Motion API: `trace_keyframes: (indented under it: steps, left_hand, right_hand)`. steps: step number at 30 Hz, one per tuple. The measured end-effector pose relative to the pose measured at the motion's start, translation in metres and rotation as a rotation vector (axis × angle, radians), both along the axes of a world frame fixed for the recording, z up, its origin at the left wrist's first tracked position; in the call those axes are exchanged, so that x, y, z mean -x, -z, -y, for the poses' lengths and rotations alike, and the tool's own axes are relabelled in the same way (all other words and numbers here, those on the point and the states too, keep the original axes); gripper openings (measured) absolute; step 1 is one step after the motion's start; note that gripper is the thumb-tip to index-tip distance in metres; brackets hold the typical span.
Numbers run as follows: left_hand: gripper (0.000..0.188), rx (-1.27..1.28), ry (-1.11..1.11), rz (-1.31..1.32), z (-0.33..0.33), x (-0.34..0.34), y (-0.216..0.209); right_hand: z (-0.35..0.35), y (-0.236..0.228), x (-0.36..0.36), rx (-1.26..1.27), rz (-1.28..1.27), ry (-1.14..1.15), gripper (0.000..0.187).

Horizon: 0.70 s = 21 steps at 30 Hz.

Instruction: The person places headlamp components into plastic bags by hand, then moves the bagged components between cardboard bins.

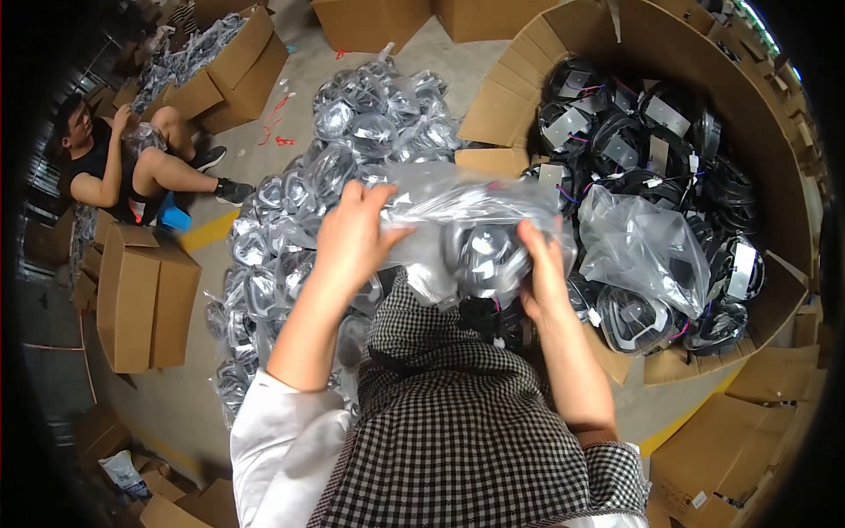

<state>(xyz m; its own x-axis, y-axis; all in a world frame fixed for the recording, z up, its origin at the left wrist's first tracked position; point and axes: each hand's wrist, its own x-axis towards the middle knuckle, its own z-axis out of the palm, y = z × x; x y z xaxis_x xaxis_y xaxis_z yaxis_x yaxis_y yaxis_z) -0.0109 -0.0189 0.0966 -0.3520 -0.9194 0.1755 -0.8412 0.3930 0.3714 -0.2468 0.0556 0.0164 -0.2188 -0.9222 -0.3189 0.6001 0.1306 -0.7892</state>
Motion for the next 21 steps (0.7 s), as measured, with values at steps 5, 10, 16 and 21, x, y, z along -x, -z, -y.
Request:
trace_keyframes:
  steps: [5,10,16,21]
  left_hand:
    - [0.037,-0.012,-0.070,-0.049,-0.058,-0.019,0.029]
    - [0.025,-0.683,-0.236,-1.163,-0.064,-0.030,0.008]
    - [0.036,-0.030,0.221,-0.741,-0.025,-0.038,0.003]
    - [0.039,-0.544,0.896,-1.214,-0.026,0.048,-0.021]
  right_hand:
    - [0.019,0.010,0.010,-0.026,-0.525,0.065,0.089]
    - [-0.019,-0.065,0.032,0.028,-2.390,-0.542,0.065]
    - [-0.036,-0.164,0.036,0.343,-2.052,-0.916,0.049]
    - [-0.020,-0.164,0.033,0.522,-0.385,-0.122,0.065]
